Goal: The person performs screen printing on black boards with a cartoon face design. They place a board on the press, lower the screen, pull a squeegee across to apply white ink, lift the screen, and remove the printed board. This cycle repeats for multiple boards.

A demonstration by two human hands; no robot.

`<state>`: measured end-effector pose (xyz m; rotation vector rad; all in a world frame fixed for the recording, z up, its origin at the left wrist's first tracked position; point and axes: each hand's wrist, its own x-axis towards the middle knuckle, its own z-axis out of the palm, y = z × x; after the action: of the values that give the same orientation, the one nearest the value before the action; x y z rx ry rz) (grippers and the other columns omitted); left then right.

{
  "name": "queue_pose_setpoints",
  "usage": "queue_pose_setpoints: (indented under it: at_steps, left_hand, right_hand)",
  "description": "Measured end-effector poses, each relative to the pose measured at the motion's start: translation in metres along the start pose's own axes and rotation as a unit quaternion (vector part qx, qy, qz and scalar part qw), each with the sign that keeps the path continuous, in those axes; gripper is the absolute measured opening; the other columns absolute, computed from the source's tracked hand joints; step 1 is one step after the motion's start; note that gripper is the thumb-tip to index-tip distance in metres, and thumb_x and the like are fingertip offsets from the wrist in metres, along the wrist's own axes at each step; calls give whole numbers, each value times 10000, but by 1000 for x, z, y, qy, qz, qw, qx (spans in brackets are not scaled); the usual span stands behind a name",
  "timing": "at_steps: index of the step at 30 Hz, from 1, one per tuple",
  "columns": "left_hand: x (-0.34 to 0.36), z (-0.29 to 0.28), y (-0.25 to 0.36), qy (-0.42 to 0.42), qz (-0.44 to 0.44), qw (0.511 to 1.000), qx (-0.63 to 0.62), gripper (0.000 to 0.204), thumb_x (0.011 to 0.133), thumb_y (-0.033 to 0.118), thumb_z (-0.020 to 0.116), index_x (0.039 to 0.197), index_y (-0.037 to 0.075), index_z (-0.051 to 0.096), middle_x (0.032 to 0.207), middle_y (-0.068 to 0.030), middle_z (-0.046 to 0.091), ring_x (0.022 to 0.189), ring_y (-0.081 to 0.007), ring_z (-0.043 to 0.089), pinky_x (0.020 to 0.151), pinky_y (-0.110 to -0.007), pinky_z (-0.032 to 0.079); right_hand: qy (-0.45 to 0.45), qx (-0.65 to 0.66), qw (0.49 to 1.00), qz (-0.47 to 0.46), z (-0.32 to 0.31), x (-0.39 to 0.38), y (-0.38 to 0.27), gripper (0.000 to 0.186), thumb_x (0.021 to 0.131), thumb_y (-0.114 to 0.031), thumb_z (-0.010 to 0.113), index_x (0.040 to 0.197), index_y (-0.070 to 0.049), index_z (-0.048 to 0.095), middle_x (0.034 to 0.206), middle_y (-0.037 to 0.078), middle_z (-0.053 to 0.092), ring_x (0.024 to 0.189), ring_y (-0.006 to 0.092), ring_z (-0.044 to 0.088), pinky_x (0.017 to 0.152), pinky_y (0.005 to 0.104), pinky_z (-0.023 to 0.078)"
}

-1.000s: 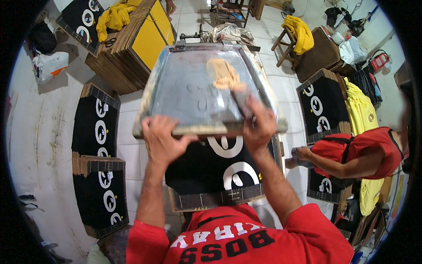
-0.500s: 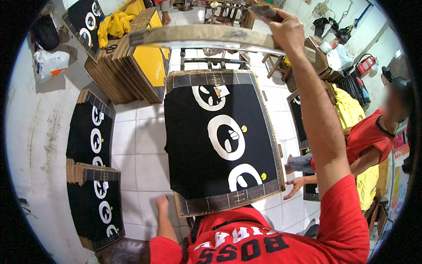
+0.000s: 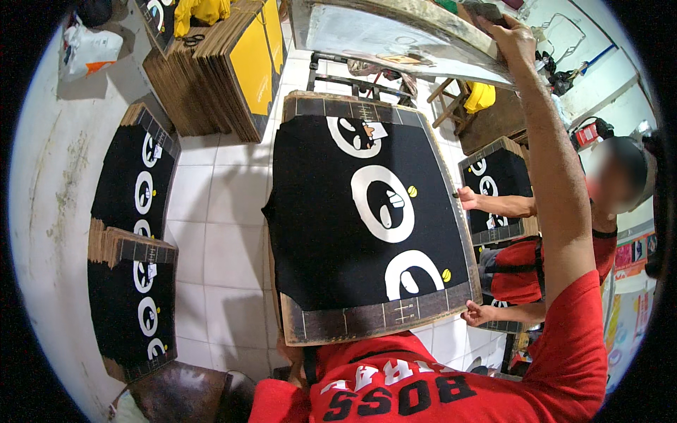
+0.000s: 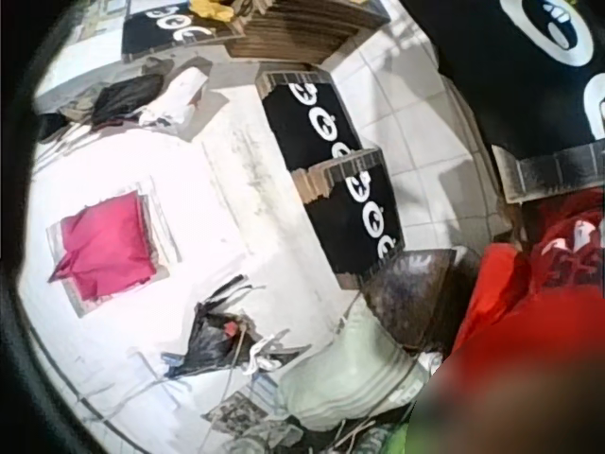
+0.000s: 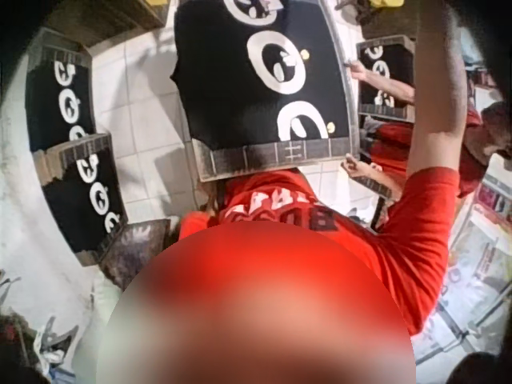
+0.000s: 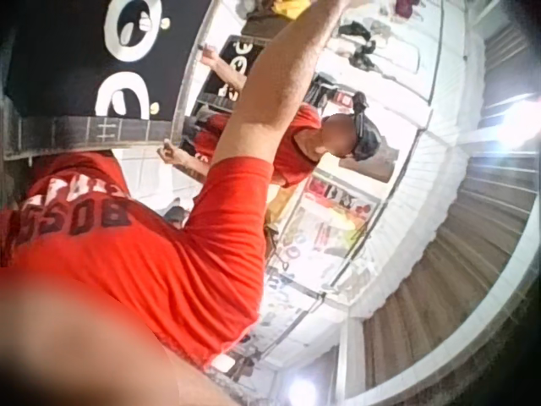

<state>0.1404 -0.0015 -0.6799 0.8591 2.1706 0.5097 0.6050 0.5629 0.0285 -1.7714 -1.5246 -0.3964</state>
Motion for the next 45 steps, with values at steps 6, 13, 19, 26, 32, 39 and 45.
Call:
queue_pose_setpoints:
  at_steps: [6,13,19,26,32,39,45]
  left_hand:
    - [-3,-26,22,86,2,989,124,234,974,196,631,912,-6,731,860,-211,719,731,-379,683,649,-505,498]
    - [89,-156,172,323,99,922,190,300,1032,256,540,875,49,689,840,-226,677,826,-468,634,720,-539,478]
    - [83,-379,297,377,15,881,285,362,987,367,598,979,49,771,1005,-221,742,930,-428,708,771,-524,534]
    - [-61,-677,218,461,132,874,82,348,1028,268,622,1082,-56,737,956,-137,760,839,-217,663,786,-378,507]
    - [-70,-654,97,512,114,841,-130,304,1045,278,588,982,-3,687,874,-30,616,835,-175,534,750,-380,446]
    - [-4,-375,95,335,69,910,-233,322,1056,275,603,926,-10,678,885,14,610,824,-142,519,762,-354,460]
    - [50,-238,154,160,96,965,-182,300,1047,216,612,940,-53,692,842,-29,657,805,-128,561,732,-337,476]
  right_hand:
    - [-4,-21,1000,-6,11,-1,-3,563,795,-520,849,1232,-171,781,1029,41,794,913,141,734,823,290,556]
    - [53,75,995,-33,-7,-10,-33,370,808,-348,860,1082,-108,794,951,104,786,835,176,715,718,346,539]
    - [78,11,997,-28,-13,5,-49,399,773,-396,870,1019,-88,805,826,108,770,753,184,721,703,358,563]
    - [59,-3,998,-14,-8,40,-45,499,703,-468,907,1025,-97,817,914,144,786,826,247,754,781,368,597]
    - [70,16,997,8,-1,52,-42,446,717,-486,893,934,-102,823,859,121,783,783,196,744,759,352,594]
    - [51,-5,999,-10,8,57,-27,396,761,-527,835,975,-194,830,951,70,795,857,213,754,813,365,592]
    - [41,-60,995,72,-3,37,-39,542,731,-658,822,1043,-214,815,1002,94,791,913,260,755,830,399,590]
